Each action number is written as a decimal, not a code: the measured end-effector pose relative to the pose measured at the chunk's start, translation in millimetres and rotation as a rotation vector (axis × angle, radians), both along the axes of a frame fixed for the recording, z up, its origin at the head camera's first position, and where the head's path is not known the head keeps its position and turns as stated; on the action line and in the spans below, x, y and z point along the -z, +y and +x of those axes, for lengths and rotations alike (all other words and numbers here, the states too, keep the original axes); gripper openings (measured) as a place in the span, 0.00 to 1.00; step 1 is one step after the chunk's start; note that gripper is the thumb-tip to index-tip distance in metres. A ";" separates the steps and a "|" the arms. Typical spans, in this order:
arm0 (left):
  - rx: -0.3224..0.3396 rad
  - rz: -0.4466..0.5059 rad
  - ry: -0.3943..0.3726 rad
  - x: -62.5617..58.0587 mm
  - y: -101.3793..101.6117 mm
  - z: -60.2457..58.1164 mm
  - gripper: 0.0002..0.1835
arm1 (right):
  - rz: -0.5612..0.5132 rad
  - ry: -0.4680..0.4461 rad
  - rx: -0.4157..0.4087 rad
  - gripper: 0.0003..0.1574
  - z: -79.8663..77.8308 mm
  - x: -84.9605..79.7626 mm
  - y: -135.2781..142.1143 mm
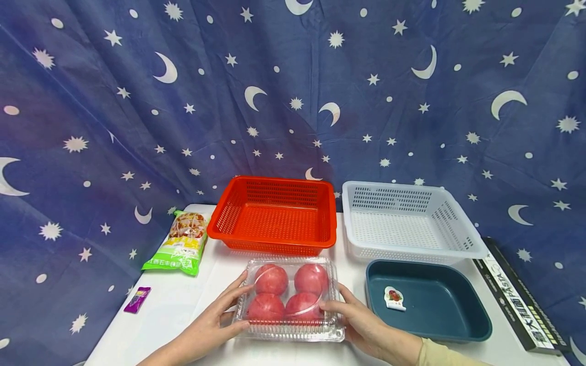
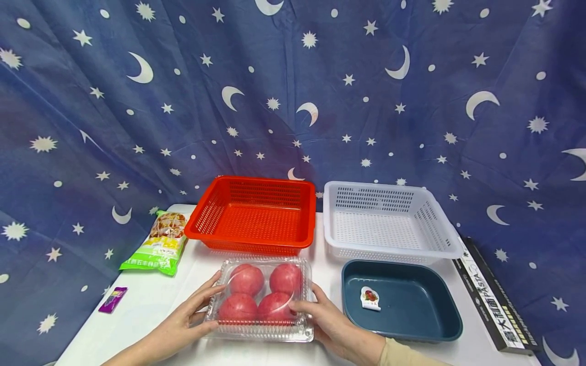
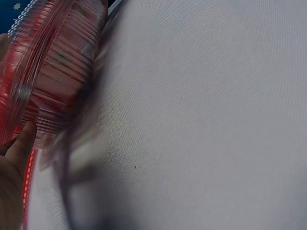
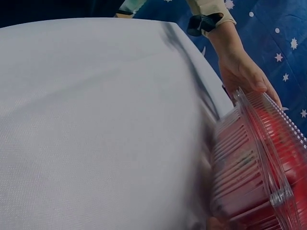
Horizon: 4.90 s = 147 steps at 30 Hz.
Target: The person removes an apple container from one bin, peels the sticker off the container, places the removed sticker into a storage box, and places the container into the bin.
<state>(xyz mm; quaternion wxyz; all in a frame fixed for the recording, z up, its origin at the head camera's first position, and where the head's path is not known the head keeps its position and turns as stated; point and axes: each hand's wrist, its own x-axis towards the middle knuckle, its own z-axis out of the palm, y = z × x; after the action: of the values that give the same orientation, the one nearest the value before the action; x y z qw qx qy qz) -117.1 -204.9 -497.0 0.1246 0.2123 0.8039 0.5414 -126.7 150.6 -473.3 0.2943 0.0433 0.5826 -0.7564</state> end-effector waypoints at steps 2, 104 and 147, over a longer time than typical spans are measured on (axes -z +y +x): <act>0.004 0.003 0.003 -0.3 -0.1 0.4 0.36 | -0.009 0.003 -0.007 0.59 -0.4 0.8 -0.1; -0.498 0.061 0.174 -13.0 -58.2 -134.2 0.24 | -0.042 0.137 0.119 0.33 -92.6 -133.9 42.2; -0.531 0.202 0.138 -2.2 -46.0 -135.6 0.29 | 0.049 0.081 0.174 0.34 -211.1 -140.6 -21.2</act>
<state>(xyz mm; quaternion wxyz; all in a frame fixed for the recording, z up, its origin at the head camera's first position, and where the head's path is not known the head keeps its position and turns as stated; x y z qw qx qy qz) -252.7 -250.9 -494.8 -0.0979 0.0421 0.7801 0.6166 -337.9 129.4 -332.8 0.2027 0.0703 0.6064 -0.7657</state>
